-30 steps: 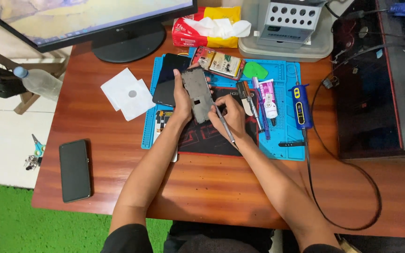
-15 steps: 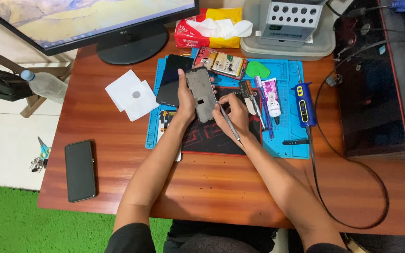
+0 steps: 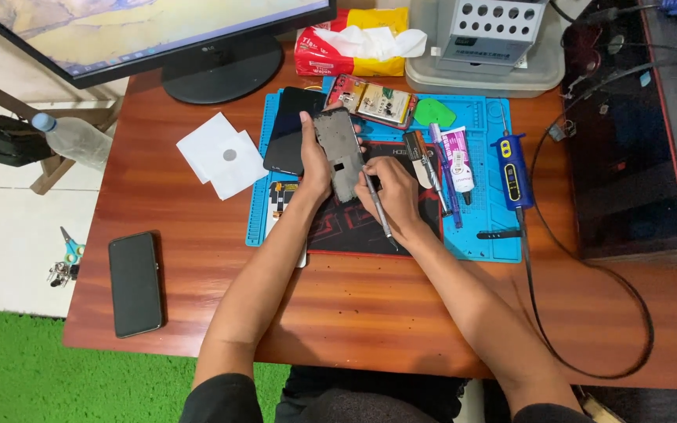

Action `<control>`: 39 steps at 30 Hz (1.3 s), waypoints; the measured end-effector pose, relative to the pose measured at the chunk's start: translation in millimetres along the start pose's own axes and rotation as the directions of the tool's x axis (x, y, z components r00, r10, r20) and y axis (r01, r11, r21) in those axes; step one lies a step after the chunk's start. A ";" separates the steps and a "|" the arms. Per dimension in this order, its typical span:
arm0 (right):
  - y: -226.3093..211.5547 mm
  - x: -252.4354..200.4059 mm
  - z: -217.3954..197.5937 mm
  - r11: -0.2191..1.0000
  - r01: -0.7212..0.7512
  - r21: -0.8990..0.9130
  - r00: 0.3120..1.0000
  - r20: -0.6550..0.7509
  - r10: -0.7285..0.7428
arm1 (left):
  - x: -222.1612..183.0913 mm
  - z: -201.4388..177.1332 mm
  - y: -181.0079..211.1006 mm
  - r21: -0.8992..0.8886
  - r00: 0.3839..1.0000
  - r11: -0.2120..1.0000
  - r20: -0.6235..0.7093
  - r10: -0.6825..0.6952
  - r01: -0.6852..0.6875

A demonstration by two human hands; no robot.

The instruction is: Scraping adhesive residue from the edges of a mobile phone frame and cleaning it with a brush.

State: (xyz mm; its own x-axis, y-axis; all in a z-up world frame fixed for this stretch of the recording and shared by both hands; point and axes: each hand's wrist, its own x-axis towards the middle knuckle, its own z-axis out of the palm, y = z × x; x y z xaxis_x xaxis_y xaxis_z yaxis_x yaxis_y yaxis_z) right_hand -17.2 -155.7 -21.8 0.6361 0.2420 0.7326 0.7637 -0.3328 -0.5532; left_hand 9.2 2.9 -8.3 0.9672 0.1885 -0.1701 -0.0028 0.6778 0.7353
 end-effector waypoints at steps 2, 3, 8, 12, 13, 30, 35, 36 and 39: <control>-0.7 -0.6 -1.1 1.000 -0.002 -0.005 1.000 -0.003 0.002 | 1.8 0.0 -0.6 -0.011 1.000 1.000 -0.008 -0.008 0.008; -1.0 -0.6 -1.5 1.000 -0.001 -0.011 1.000 -0.008 0.001 | 2.9 0.0 -0.6 -0.021 1.000 1.000 -0.014 -0.014 0.013; -1.6 -1.5 -4.2 0.997 0.049 -0.055 0.999 0.012 -0.049 | 11.6 -10.8 -8.8 -0.029 1.000 1.000 0.000 0.008 -0.008; 0.7 -2.6 -1.2 0.993 0.077 -0.089 0.997 0.017 -0.076 | 11.8 -10.3 -7.3 -0.022 1.000 1.000 0.005 0.021 -0.021; -1.3 -0.5 -1.9 0.993 0.081 -0.085 0.997 0.021 -0.079 | 15.1 -13.1 -9.3 -0.025 1.000 0.999 0.001 0.025 -0.025; -2.1 1.9 -1.3 0.999 0.032 -0.008 0.999 0.023 -0.032 | 18.5 -16.5 -11.0 -0.055 0.996 0.996 0.050 0.078 -0.075; 1.6 -1.6 0.6 0.999 0.019 -0.030 1.000 -0.003 -0.019 | 26.6 -25.8 -22.1 -0.071 0.998 0.997 0.048 0.026 -0.023; 1.6 -1.6 1.0 0.999 0.023 -0.038 1.000 -0.009 -0.023 | 24.0 -22.7 -18.2 -0.074 0.999 0.997 0.038 0.013 -0.011; -0.6 -0.3 0.3 0.999 0.029 -0.031 1.000 0.002 -0.029 | 32.6 -30.9 -27.9 -0.102 1.000 0.995 0.025 -0.006 0.009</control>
State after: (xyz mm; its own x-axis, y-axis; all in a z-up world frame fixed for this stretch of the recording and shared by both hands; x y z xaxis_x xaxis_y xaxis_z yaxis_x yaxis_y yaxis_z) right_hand -17.7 -155.3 -21.8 0.6136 0.2532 0.7479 0.7782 -0.3539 -0.5187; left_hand 33.0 12.1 -54.6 0.9732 0.1664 -0.1584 -0.0200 0.7481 0.6633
